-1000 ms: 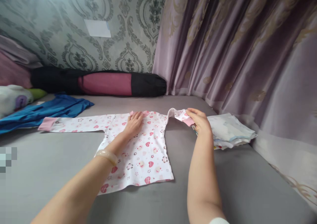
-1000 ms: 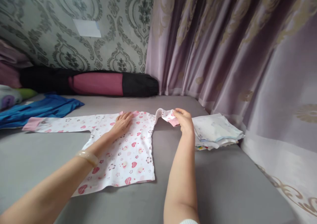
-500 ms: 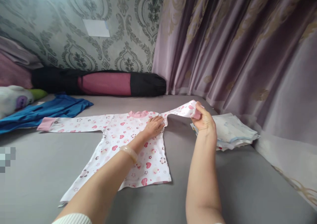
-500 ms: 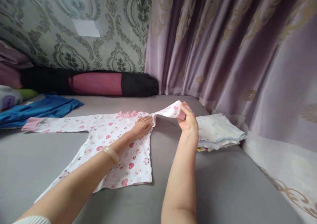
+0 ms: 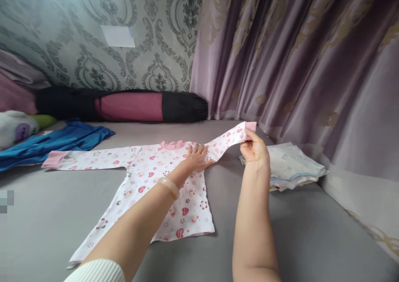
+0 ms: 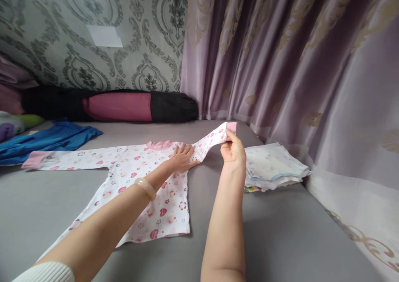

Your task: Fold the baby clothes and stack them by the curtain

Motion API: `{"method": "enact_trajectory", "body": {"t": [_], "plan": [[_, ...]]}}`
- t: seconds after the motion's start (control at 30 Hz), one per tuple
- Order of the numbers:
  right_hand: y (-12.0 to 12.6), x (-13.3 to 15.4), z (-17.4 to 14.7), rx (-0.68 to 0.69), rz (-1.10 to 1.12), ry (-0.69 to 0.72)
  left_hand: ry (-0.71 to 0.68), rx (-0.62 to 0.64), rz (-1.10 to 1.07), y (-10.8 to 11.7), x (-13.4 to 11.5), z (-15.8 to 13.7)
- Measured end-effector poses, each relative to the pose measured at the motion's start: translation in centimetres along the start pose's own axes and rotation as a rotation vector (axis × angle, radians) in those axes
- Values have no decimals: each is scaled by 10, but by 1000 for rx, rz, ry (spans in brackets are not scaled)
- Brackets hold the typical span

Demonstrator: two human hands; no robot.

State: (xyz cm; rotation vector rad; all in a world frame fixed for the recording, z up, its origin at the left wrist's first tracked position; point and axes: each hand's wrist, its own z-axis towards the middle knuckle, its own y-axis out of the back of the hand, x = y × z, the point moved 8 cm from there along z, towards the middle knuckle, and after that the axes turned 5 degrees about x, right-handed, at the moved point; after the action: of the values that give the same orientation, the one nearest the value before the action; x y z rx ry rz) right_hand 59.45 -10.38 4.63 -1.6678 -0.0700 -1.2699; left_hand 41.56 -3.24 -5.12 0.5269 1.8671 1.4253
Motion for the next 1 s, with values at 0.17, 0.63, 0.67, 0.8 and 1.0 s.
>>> {"method": "enact_trajectory", "body": {"t": [0.17, 0.63, 0.67, 0.8, 1.0], "plan": [[-11, -5, -11, -39, 81, -42, 8, 115, -41, -1, 4, 8], [-16, -13, -15, -150, 187, -97, -77, -83, -24, -2, 14, 8], [-19, -17, -15, -149, 186, -115, -79, -150, 5, -1, 12, 7], [-31, -30, -17, -142, 177, -177, -89, -208, 14, -2, 9, 7], [-43, -46, -28, -109, 97, -299, -27, -174, -229, 21, 34, -2]]}}
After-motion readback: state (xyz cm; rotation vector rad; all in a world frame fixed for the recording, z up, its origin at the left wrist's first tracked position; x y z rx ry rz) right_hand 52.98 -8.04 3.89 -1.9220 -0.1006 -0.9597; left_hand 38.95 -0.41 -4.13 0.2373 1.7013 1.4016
